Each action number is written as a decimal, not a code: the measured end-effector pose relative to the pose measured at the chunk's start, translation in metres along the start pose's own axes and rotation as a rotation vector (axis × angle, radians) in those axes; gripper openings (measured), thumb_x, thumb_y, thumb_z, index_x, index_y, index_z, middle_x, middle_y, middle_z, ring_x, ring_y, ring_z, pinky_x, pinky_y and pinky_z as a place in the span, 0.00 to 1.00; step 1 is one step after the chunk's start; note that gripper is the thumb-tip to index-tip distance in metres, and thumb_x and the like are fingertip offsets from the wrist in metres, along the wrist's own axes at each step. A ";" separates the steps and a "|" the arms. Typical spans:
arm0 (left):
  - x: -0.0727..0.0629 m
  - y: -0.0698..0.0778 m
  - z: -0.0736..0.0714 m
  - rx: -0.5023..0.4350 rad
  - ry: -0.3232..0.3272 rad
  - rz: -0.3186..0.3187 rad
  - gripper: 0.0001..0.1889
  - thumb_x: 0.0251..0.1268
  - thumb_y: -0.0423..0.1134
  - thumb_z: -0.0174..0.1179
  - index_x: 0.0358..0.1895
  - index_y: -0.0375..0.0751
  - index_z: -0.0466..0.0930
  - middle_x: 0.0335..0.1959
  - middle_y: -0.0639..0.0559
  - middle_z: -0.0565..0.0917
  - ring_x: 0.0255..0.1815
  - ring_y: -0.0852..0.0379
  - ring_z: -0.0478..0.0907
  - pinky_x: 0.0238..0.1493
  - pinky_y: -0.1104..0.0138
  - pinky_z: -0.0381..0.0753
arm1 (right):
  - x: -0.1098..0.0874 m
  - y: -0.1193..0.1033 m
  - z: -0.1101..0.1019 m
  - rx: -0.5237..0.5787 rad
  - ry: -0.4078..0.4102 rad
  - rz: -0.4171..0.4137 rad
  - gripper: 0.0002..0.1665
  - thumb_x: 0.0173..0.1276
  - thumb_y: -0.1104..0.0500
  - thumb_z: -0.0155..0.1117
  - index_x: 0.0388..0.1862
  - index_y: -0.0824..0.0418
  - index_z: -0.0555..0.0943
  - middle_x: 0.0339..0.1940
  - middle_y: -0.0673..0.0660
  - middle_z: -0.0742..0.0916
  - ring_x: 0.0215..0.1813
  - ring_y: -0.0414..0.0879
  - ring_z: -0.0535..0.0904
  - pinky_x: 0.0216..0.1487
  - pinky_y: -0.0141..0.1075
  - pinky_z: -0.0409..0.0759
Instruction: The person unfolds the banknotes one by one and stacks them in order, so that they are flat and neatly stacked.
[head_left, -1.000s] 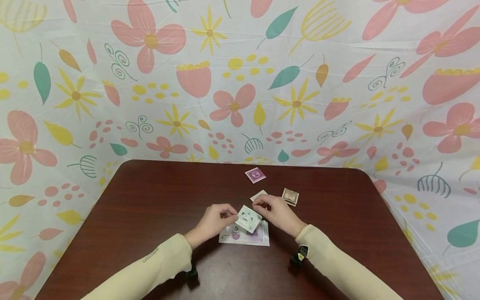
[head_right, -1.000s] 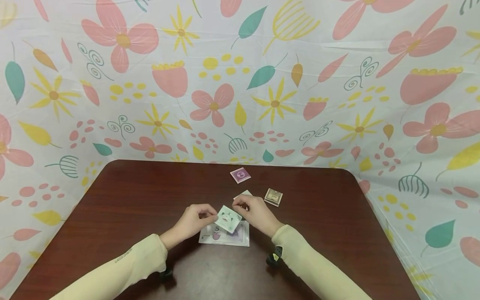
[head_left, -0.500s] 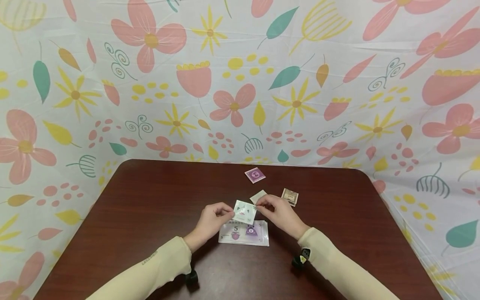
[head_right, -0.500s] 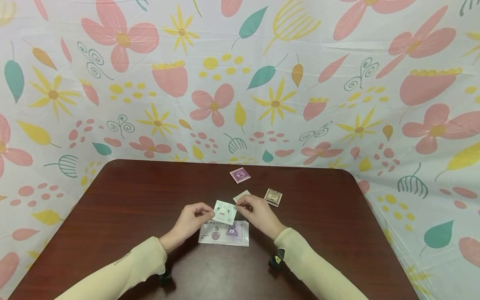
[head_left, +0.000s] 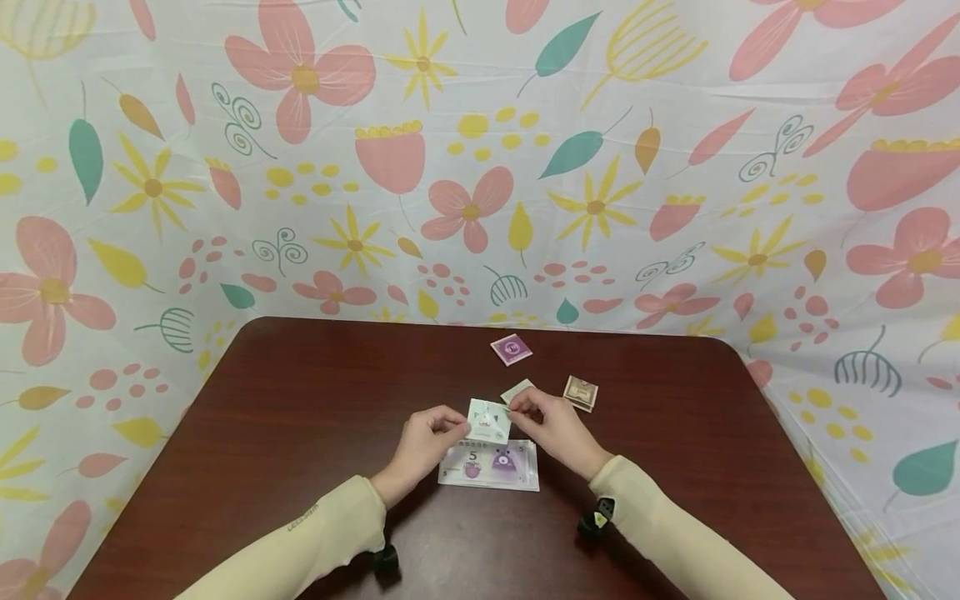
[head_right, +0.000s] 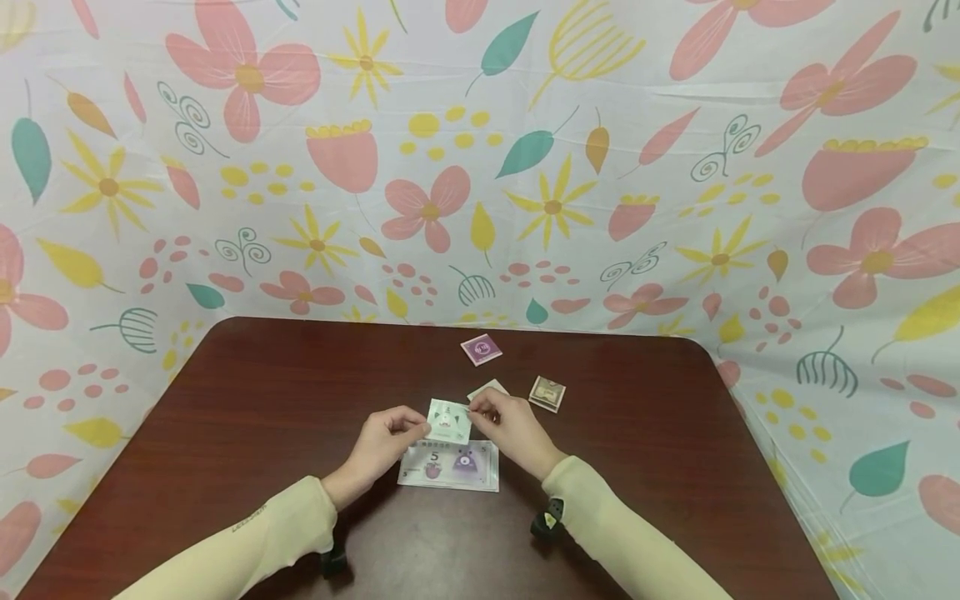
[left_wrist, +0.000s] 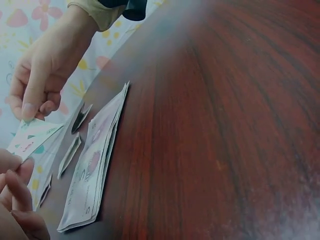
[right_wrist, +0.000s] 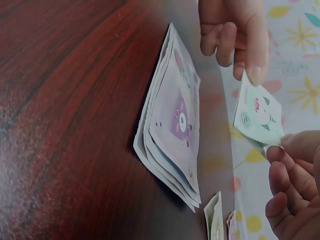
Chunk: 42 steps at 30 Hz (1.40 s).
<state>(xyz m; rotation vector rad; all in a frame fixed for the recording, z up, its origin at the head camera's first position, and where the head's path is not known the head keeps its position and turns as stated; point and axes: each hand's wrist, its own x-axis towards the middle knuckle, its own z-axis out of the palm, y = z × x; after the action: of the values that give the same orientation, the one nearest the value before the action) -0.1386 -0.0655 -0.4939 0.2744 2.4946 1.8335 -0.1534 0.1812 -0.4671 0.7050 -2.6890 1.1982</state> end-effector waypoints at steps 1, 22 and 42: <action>0.000 0.000 0.000 -0.002 -0.017 -0.003 0.02 0.66 0.34 0.70 0.36 0.39 0.89 0.28 0.49 0.89 0.22 0.65 0.75 0.27 0.71 0.75 | 0.000 0.000 0.000 -0.003 0.007 -0.002 0.07 0.71 0.64 0.72 0.42 0.54 0.83 0.33 0.43 0.87 0.36 0.36 0.80 0.41 0.34 0.81; -0.006 0.002 -0.001 -0.036 -0.089 0.010 0.03 0.66 0.33 0.71 0.35 0.38 0.88 0.29 0.39 0.89 0.16 0.63 0.73 0.21 0.72 0.74 | -0.002 -0.003 0.007 0.001 0.101 -0.029 0.06 0.70 0.63 0.73 0.41 0.53 0.86 0.34 0.43 0.89 0.37 0.35 0.82 0.41 0.37 0.82; -0.004 -0.002 -0.008 -0.037 -0.091 0.058 0.05 0.68 0.33 0.69 0.44 0.37 0.90 0.34 0.43 0.91 0.20 0.56 0.82 0.26 0.72 0.75 | -0.012 -0.006 -0.003 0.042 0.107 -0.052 0.08 0.68 0.65 0.74 0.38 0.51 0.87 0.38 0.47 0.89 0.43 0.39 0.83 0.46 0.36 0.82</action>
<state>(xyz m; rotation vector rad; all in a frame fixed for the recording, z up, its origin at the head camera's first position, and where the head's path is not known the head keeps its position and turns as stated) -0.1362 -0.0741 -0.4937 0.4240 2.4149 1.8409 -0.1405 0.1841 -0.4646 0.6920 -2.5503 1.2454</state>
